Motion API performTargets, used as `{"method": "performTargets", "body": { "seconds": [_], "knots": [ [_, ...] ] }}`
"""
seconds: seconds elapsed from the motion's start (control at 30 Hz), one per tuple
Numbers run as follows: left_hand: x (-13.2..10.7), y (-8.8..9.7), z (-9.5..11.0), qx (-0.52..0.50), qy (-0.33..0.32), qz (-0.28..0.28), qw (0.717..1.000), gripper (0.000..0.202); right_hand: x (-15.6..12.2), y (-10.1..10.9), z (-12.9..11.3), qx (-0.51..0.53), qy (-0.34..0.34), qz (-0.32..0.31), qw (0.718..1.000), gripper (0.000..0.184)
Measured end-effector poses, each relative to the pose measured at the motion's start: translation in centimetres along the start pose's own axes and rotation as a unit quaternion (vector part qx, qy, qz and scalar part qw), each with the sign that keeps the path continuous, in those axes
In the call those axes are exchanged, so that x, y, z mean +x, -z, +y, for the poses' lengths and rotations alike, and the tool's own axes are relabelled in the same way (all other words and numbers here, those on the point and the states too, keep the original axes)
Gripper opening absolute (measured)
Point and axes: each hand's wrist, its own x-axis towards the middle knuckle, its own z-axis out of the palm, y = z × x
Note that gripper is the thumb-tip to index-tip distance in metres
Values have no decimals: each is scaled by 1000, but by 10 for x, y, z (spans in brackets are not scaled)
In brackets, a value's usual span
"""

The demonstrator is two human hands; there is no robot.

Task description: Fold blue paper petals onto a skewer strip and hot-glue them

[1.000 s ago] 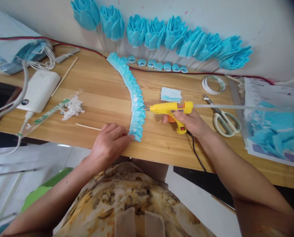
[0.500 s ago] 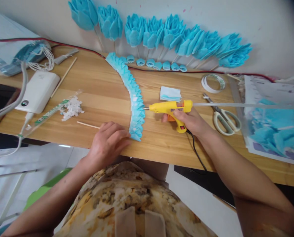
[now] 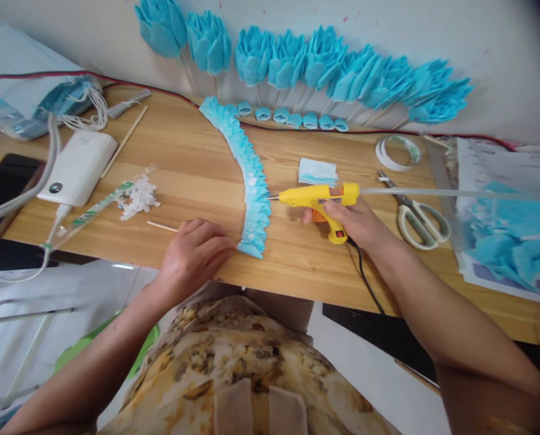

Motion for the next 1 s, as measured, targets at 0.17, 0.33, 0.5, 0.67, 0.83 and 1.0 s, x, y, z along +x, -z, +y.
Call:
{"method": "performTargets", "body": {
  "seconds": [0.17, 0.33, 0.5, 0.67, 0.83, 1.0],
  "knots": [
    [-1, -4, -4, -21, -3, -16, 1000, 5, 0, -1, -3, 3, 5, -6, 1000, 40],
    [1, -6, -5, -35, -4, -37, 999, 13, 1, 0, -6, -25, -12, -3, 1000, 44],
    [8, -5, -5, -33, -12, -46, 998, 18, 1, 1, -5, -45, -7, 5, 999, 48],
    [14, -3, -4, -22, -12, -61, 998, 22, 1, 1, -3, -41, 0, -7, 999, 46],
    [15, -3, -4, -11, -22, -59, 998, 24, 2, 0, -4, -19, -13, 8, 1000, 45],
    [14, -5, -7, -20, -22, -56, 998, 23, 1, 0, -4, -11, -12, 6, 1000, 43]
  ]
}}
